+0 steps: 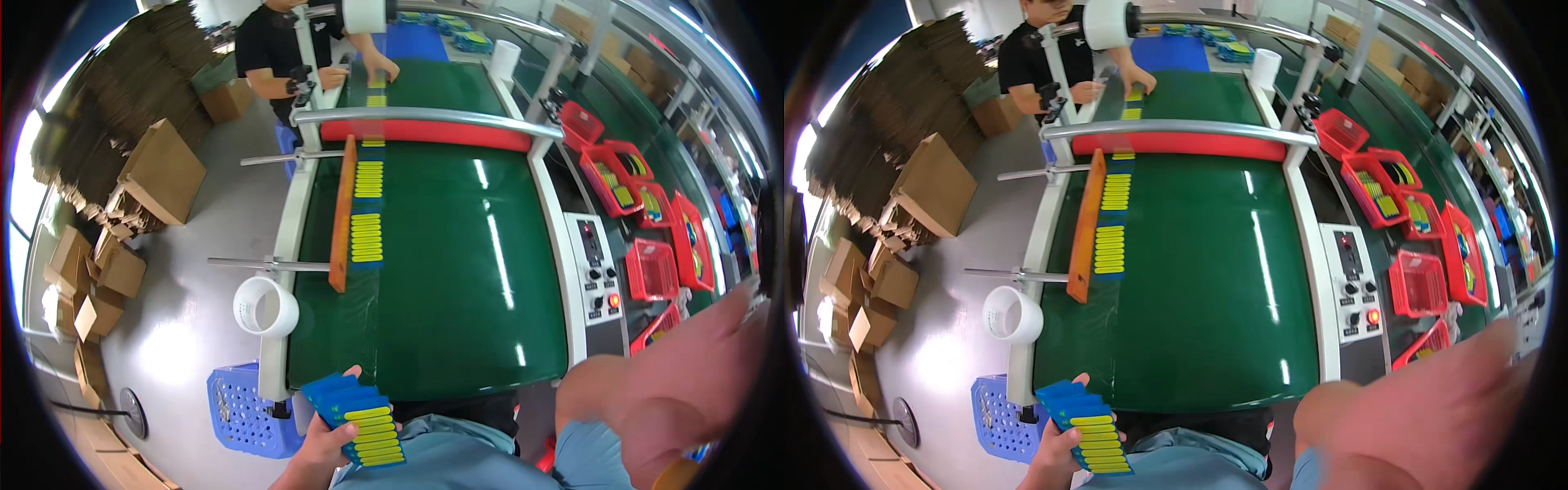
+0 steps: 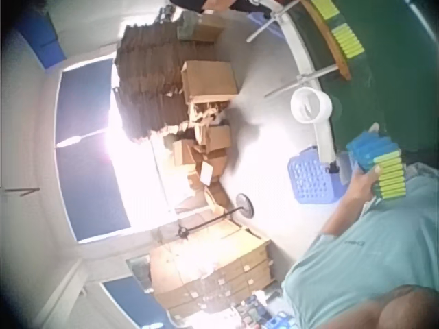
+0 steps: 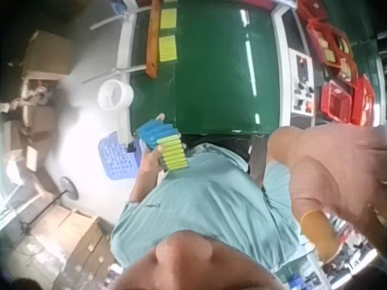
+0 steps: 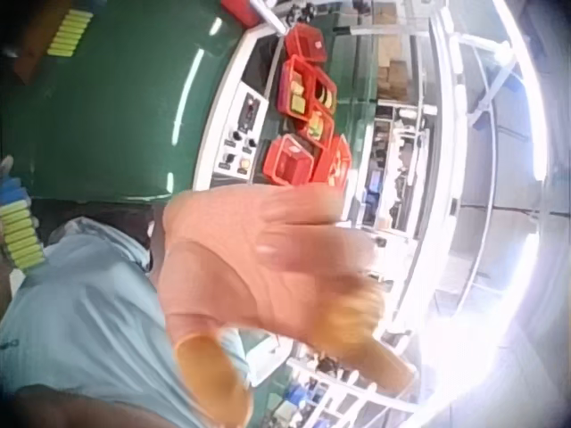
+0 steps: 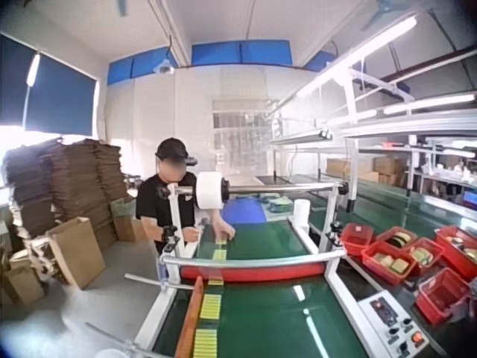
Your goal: The person takes items from a stack, places them one at a time onto a plastic film on a moving conveyor belt, and presses them down by hand.
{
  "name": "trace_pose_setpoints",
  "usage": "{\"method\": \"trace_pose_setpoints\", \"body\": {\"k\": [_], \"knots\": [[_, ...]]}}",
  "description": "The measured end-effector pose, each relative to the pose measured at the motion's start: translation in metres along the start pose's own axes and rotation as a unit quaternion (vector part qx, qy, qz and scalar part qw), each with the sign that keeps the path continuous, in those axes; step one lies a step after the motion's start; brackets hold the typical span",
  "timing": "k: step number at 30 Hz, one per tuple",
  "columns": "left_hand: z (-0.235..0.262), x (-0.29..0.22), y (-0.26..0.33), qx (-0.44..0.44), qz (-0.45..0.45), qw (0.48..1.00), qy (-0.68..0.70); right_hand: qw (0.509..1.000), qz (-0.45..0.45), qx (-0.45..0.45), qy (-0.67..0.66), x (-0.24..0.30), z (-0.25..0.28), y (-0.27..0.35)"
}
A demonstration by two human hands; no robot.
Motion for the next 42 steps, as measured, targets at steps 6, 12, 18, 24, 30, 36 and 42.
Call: {"method": "trace_pose_setpoints", "body": {"k": [6, 12, 18, 24, 30, 36, 42], "knots": [[-0.006, -0.016, -0.03, -0.02, -0.032, 0.999, 0.0, 0.796, -0.524, 0.078, -0.293, -0.051, -0.203, 0.145], [0.01, -0.027, -0.027, -0.02, -0.055, 0.998, 0.016, 0.714, -0.589, 0.134, -0.354, -0.044, -0.255, 0.168], [0.016, -0.045, -0.02, -0.041, -0.065, 0.997, 0.01, 0.713, -0.644, 0.123, -0.248, -0.134, -0.271, 0.195], [0.038, -0.02, -0.013, -0.064, 0.023, 0.997, 0.022, 0.852, -0.456, 0.239, 0.091, -0.174, -0.295, 0.188], [0.049, -0.019, -0.01, -0.053, 0.028, 0.998, 0.022, 0.85, -0.365, 0.331, 0.185, -0.154, -0.299, 0.18], [0.039, -0.025, -0.002, -0.072, -0.034, 0.996, -0.029, 0.877, -0.292, 0.338, 0.176, -0.117, -0.312, 0.186], [0.032, -0.022, -0.003, -0.071, -0.035, 0.997, -0.025, 0.849, -0.317, 0.382, 0.184, -0.126, -0.329, 0.182]]}}
Point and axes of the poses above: each hand's wrist, its own y-axis away from the middle knuckle, its own z-axis out of the back of the hand, x = y × z, the point moved 10 cm from there along -y, towards the middle knuckle, and after that the axes turned 13 degrees about y, right-handed, at the moved point
